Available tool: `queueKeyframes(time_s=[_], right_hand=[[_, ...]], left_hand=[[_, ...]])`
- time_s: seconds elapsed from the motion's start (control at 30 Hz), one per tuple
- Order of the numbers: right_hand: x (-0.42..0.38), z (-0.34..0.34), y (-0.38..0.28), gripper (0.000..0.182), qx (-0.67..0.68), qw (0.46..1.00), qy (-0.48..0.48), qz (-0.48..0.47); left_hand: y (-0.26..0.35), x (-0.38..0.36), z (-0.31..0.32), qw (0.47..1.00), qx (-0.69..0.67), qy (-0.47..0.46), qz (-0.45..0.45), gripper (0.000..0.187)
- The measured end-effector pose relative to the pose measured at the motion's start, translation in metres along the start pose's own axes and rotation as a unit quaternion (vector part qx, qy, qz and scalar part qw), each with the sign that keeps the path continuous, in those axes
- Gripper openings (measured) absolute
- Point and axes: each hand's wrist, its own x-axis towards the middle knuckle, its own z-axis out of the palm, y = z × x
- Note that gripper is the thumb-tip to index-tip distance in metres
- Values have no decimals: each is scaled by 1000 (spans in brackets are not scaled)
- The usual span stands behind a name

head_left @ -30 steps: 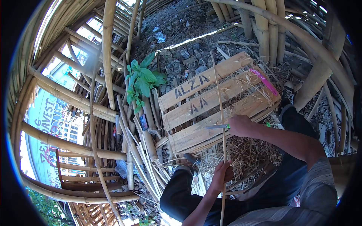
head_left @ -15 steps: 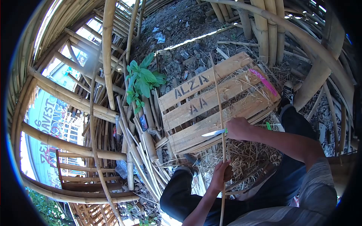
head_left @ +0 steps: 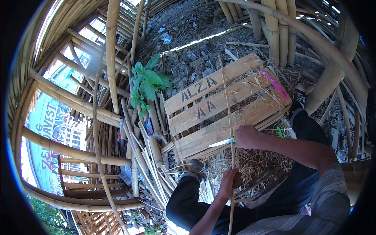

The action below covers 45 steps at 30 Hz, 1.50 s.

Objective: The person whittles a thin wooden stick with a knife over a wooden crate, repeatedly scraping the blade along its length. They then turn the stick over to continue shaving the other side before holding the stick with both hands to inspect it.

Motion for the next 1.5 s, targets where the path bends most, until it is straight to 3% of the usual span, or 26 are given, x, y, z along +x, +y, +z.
queueKeyframes(time_s=[0.73,0.93,1.03,1.1,1.17,1.27,1.33,1.5], right_hand=[[0,3,2,22,18,1000,-2,-1],[3,1,2,19,-2,998,49,24],[-10,0,-10,20,7,1000,22,-10],[-18,-3,-20,21,19,998,-48,-39],[-16,8,-16,22,24,998,-37,-43],[-6,5,-5,22,13,999,0,-32],[6,6,10,22,3,998,51,44],[8,-5,23,24,43,995,42,82]], left_hand=[[0,0,1,1000,-5,-4,-7,30],[2,-2,2,1000,-2,-3,-4,30],[2,-1,0,1000,-2,3,-7,30],[1,-1,-1,1000,-2,9,-10,30],[1,-2,-1,1000,0,15,-2,29],[2,0,-3,1000,-13,11,-5,28],[3,-1,-2,1000,-11,10,-5,28],[7,-6,0,1000,-11,4,4,28]])
